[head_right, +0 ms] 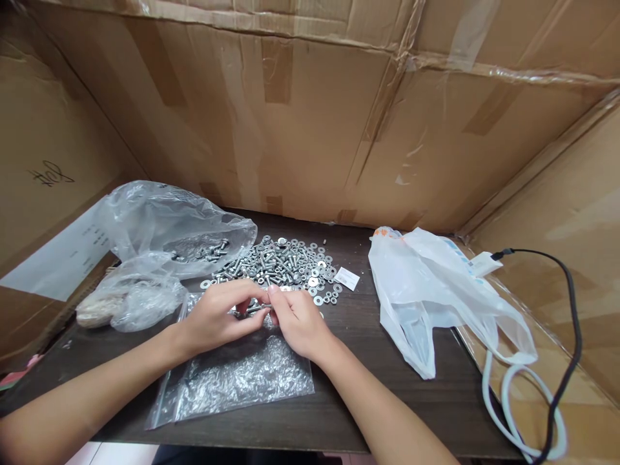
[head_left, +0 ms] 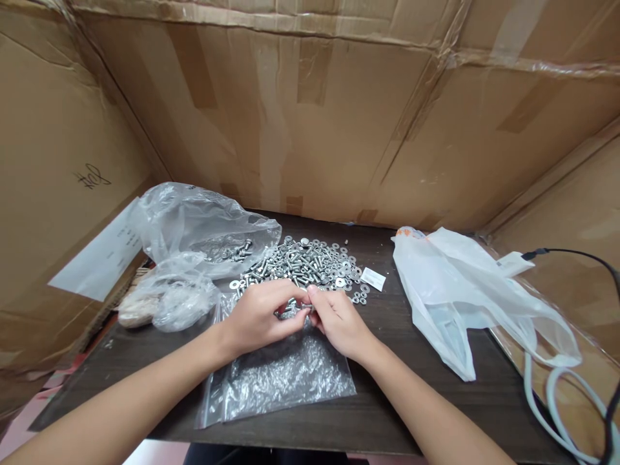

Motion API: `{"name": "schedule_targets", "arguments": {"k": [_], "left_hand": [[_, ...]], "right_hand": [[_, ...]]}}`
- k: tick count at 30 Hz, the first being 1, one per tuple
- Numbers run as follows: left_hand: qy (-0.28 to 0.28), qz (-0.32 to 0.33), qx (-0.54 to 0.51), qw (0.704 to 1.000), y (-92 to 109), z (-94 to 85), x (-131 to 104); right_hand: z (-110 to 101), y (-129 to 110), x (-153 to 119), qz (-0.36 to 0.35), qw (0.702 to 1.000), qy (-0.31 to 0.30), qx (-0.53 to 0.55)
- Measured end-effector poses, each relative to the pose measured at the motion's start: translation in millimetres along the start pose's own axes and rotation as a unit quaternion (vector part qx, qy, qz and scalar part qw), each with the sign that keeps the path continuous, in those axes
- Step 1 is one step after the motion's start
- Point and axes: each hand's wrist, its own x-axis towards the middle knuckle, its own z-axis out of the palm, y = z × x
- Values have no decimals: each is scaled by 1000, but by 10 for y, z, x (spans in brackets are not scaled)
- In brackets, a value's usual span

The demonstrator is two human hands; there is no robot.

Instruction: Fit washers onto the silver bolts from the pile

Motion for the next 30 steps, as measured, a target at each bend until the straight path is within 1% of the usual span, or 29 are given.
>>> {"name": "schedule_targets", "arguments": {"k": [1,3,5,6,7,8,9,11,12,13,14,15,17,18,20,21,22,23,25,26,27,28,29,30], "left_hand": [[-1,-15,-8,1000,12,0,3],[-11,-90,-45,995,27,-3,19],[-30,-166,-91,981,30,-8,37],[-37,-187,-108,976,29,-10,41],[-39,-192,-115,974,27,-9,39],[-33,-178,-110,977,25,-7,32],[-21,-146,-93,985,25,-1,21],[6,-56,-43,997,24,14,-4],[16,-22,-24,999,23,22,-13],[20,-11,-18,1000,21,29,-16],[21,-28,-26,999,17,34,-12],[14,-67,-49,996,12,35,-3],[-21,-161,-123,979,-2,29,27],[-41,-194,-162,967,-8,23,42],[-65,-217,-210,951,-11,12,58],[-62,-211,-209,953,-6,8,57],[-49,-196,-187,961,2,6,50],[-34,-166,-151,974,14,5,39],[-4,-82,-71,994,38,6,13],[4,-44,-41,998,45,7,4],[9,-23,-26,999,48,7,0],[9,-26,-25,999,45,6,2],[7,-51,-37,998,38,5,10],[1,-90,-59,994,27,4,21]], "right_hand": [[-4,-2,-2,2,1000,4,-4],[-26,-30,-7,-21,999,20,-26],[-52,-72,-13,-54,997,33,-38],[-60,-87,-16,-65,997,36,-37],[-62,-93,-17,-68,996,36,-33],[-58,-90,-17,-65,997,33,-27],[-49,-77,-15,-54,998,26,-20],[-21,-36,-11,-14,1000,0,-1],[-8,-16,-9,10,1000,-15,9],[2,-4,-9,28,999,-24,15],[6,-1,-11,33,999,-23,13],[5,-9,-14,22,1000,-12,2],[-11,-47,-24,-28,999,19,-30],[-22,-70,-29,-54,997,30,-45],[-41,-99,-34,-85,994,37,-60],[-45,-100,-34,-90,993,34,-61],[-44,-90,-31,-90,994,30,-60],[-38,-72,-28,-84,995,23,-55],[-19,-26,-21,-50,998,5,-39],[-8,-8,-19,-30,999,-4,-31],[0,1,-19,-17,999,-7,-27],[5,-2,-21,-16,999,-3,-27],[5,-15,-24,-26,999,6,-31],[0,-37,-27,-43,998,15,-36]]}}
